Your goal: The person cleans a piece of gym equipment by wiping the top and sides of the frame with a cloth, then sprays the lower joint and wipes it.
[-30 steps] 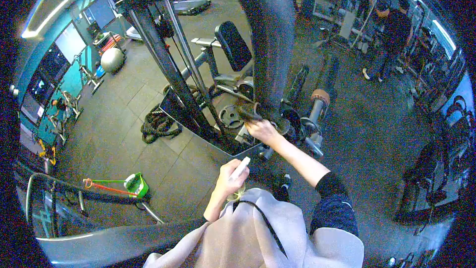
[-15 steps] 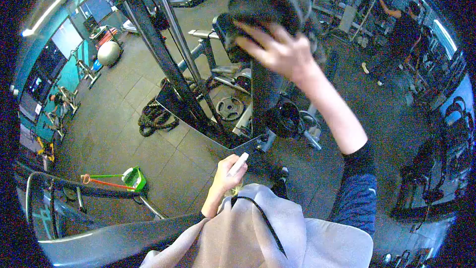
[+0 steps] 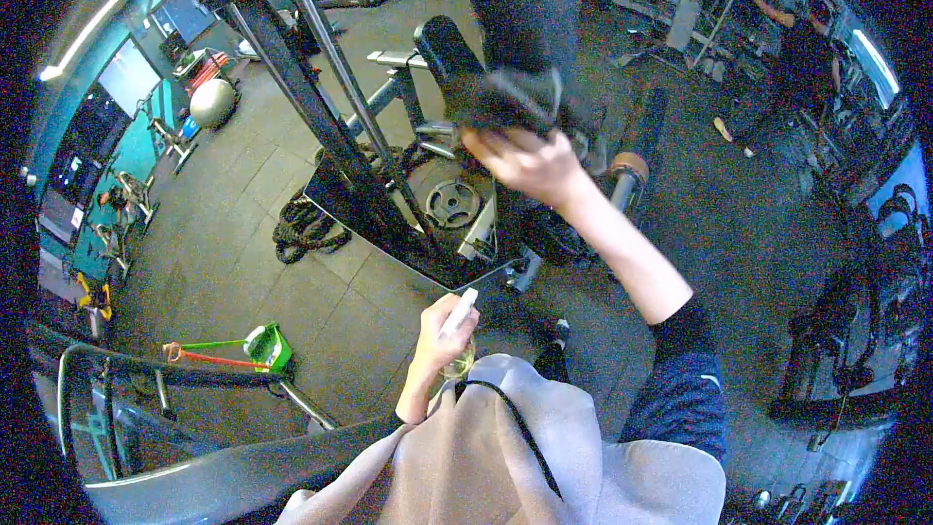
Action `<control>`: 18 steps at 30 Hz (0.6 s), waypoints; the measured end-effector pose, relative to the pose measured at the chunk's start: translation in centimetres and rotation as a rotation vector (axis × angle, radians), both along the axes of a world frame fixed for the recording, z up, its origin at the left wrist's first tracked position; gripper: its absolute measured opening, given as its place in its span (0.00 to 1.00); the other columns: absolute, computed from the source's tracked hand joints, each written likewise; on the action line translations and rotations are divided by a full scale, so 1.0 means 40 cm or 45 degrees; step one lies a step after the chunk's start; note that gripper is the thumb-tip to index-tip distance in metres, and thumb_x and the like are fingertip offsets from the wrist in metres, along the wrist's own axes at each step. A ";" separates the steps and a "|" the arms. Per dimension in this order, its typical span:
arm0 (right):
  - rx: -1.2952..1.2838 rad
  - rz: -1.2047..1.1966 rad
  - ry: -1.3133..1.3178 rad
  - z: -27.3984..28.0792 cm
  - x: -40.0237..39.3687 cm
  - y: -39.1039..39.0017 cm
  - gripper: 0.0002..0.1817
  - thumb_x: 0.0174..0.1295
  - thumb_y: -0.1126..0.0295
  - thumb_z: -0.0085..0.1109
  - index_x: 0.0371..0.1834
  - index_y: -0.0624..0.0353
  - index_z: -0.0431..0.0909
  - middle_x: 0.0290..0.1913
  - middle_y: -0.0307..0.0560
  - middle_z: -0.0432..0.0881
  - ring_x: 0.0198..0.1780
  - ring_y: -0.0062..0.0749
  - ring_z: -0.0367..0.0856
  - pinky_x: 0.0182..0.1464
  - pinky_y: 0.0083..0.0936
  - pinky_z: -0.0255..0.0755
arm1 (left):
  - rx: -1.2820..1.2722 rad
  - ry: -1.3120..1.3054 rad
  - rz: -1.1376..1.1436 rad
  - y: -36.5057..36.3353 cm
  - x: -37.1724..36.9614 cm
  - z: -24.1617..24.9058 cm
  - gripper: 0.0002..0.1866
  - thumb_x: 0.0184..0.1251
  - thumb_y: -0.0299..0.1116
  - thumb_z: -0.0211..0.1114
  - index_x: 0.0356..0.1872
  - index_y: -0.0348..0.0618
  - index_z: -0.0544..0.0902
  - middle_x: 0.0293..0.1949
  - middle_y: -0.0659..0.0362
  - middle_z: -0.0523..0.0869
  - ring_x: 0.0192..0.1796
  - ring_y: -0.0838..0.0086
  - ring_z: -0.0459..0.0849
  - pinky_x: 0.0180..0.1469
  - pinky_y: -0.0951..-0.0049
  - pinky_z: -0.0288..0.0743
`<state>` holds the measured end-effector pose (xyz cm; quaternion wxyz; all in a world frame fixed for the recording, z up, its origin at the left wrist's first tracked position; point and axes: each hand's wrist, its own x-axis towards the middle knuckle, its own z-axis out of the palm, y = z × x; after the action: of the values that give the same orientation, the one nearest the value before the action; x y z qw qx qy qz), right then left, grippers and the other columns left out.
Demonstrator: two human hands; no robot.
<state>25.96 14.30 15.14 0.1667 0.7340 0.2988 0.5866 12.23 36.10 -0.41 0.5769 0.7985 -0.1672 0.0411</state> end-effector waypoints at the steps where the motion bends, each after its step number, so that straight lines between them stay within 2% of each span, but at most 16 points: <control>1: -0.025 0.054 0.120 -0.048 -0.001 -0.006 0.17 0.50 0.62 0.63 0.46 0.35 0.86 0.39 0.19 0.84 0.39 0.13 0.78 0.37 0.15 0.75 | 0.000 -0.016 0.000 -0.001 -0.002 0.009 0.06 0.59 0.30 0.67 0.28 0.38 0.81 0.24 0.55 0.79 0.26 0.66 0.79 0.32 0.68 0.73; 2: -0.052 0.002 0.197 -0.119 0.000 -0.009 0.16 0.51 0.63 0.63 0.46 0.37 0.86 0.40 0.20 0.84 0.40 0.13 0.79 0.39 0.15 0.76 | -0.001 -0.036 -0.001 0.000 -0.002 0.015 0.06 0.59 0.30 0.67 0.28 0.39 0.81 0.24 0.55 0.79 0.26 0.66 0.79 0.32 0.68 0.73; 4: -0.108 -0.045 0.321 -0.210 -0.023 -0.001 0.15 0.54 0.63 0.62 0.45 0.38 0.85 0.38 0.21 0.83 0.41 0.11 0.79 0.30 0.14 0.73 | 0.014 -0.014 -0.001 0.005 -0.003 0.011 0.06 0.59 0.30 0.67 0.28 0.39 0.81 0.24 0.55 0.79 0.27 0.66 0.80 0.32 0.68 0.73; 6: -0.157 0.059 0.357 -0.297 -0.015 0.011 0.11 0.56 0.65 0.57 0.41 0.39 0.84 0.32 0.18 0.79 0.36 0.07 0.79 0.23 0.13 0.66 | 0.002 -0.011 0.007 0.007 -0.005 0.008 0.06 0.59 0.30 0.67 0.29 0.39 0.81 0.24 0.55 0.79 0.27 0.66 0.80 0.33 0.68 0.74; 8: -0.249 0.079 0.511 -0.389 -0.025 0.014 0.10 0.55 0.67 0.57 0.38 0.43 0.84 0.33 0.21 0.79 0.37 0.11 0.80 0.24 0.15 0.69 | -0.035 -0.029 0.023 0.006 -0.007 0.007 0.06 0.59 0.30 0.67 0.29 0.39 0.81 0.25 0.55 0.80 0.27 0.66 0.81 0.33 0.68 0.75; 10: -0.249 0.219 0.589 -0.419 -0.017 0.017 0.05 0.53 0.68 0.58 0.32 0.48 0.81 0.33 0.28 0.80 0.38 0.15 0.80 0.25 0.16 0.72 | 0.007 -0.021 0.021 0.016 -0.003 -0.004 0.05 0.60 0.29 0.67 0.29 0.39 0.81 0.25 0.56 0.80 0.26 0.68 0.81 0.32 0.69 0.75; 11: -0.232 0.193 0.636 -0.433 -0.011 0.011 0.05 0.53 0.68 0.58 0.32 0.49 0.81 0.33 0.29 0.80 0.38 0.16 0.81 0.25 0.16 0.73 | 0.027 -0.013 0.021 0.019 -0.003 -0.009 0.05 0.60 0.29 0.67 0.29 0.39 0.81 0.25 0.56 0.80 0.26 0.69 0.81 0.32 0.69 0.75; 13: -0.224 0.192 0.733 -0.367 -0.020 0.016 0.07 0.53 0.67 0.58 0.34 0.51 0.81 0.35 0.31 0.81 0.40 0.18 0.82 0.24 0.16 0.73 | 0.000 0.018 0.022 0.022 -0.003 -0.004 0.05 0.60 0.29 0.67 0.29 0.39 0.81 0.26 0.57 0.80 0.25 0.72 0.81 0.31 0.71 0.74; 15: -0.236 0.251 0.607 -0.311 -0.004 0.007 0.11 0.55 0.66 0.57 0.40 0.51 0.82 0.37 0.30 0.82 0.44 0.18 0.82 0.27 0.17 0.74 | -0.020 0.051 0.016 0.024 -0.002 -0.008 0.05 0.61 0.28 0.67 0.29 0.38 0.81 0.26 0.59 0.80 0.24 0.76 0.80 0.28 0.73 0.73; 16: -0.251 0.252 0.576 -0.264 -0.005 0.004 0.13 0.55 0.66 0.56 0.43 0.50 0.83 0.39 0.29 0.83 0.44 0.17 0.83 0.28 0.18 0.75 | -0.033 0.083 0.024 0.025 -0.003 -0.012 0.05 0.60 0.29 0.67 0.29 0.38 0.82 0.26 0.56 0.80 0.26 0.70 0.81 0.30 0.71 0.74; 17: -0.292 0.129 0.537 -0.197 -0.018 0.005 0.16 0.52 0.66 0.58 0.45 0.45 0.84 0.41 0.25 0.84 0.41 0.14 0.83 0.28 0.15 0.74 | -0.047 0.112 0.033 0.027 -0.004 -0.014 0.05 0.59 0.29 0.66 0.30 0.38 0.82 0.26 0.54 0.80 0.28 0.64 0.81 0.33 0.69 0.75; 18: -0.312 0.078 0.425 -0.121 -0.024 0.008 0.17 0.50 0.65 0.60 0.45 0.42 0.84 0.38 0.23 0.84 0.36 0.11 0.81 0.27 0.13 0.72 | -0.060 0.138 0.041 0.029 -0.001 -0.015 0.05 0.57 0.30 0.66 0.30 0.39 0.82 0.27 0.51 0.80 0.29 0.59 0.82 0.35 0.66 0.75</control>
<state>24.99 14.64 10.29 0.1851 0.7859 0.4135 0.4208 12.19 37.26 -1.02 0.6030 0.7884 -0.1218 0.0107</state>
